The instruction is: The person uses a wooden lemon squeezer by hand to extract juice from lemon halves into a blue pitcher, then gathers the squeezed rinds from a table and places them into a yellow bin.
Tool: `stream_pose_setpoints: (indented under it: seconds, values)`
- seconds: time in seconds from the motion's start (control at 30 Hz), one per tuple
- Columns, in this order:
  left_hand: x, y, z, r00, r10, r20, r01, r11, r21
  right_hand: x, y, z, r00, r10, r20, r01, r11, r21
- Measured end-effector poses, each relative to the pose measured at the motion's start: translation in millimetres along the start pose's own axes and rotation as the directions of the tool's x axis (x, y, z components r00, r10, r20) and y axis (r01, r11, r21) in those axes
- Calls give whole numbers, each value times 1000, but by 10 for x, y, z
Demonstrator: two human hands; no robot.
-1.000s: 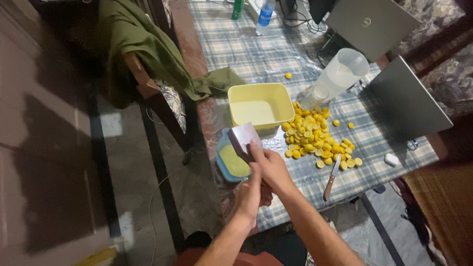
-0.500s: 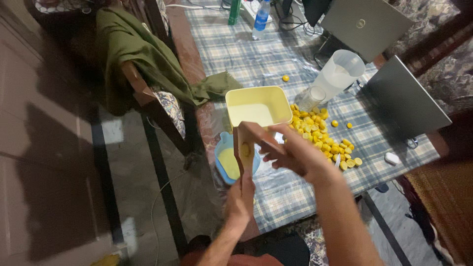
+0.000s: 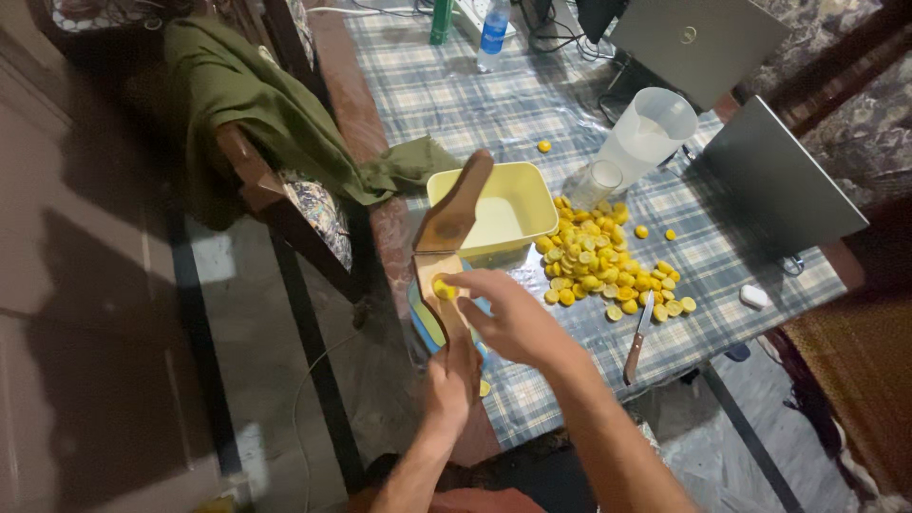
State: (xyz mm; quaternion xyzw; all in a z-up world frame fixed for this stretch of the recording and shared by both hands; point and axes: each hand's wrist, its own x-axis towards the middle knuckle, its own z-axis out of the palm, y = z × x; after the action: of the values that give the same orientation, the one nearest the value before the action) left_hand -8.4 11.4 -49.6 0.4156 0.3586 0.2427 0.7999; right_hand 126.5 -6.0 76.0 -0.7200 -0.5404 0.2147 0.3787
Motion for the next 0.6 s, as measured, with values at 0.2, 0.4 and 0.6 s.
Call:
stream_pose_setpoints:
  seconds: [0.2, 0.4, 0.6]
  values:
    - [-20, -38, -31, 982, 181, 50, -187, 972, 140, 9, 300, 141, 998, -60, 7, 60, 997, 42]
    - [-32, 132, -88, 990, -137, 9, 138, 989, -52, -359, 1416, 439, 808, 547, -218, -191, 594, 781]
    - [-8, 202, -170, 985, -174, 11, 174, 980, -92, -523, 2329, 224, 489, 847, -209, 3, 238, 971]
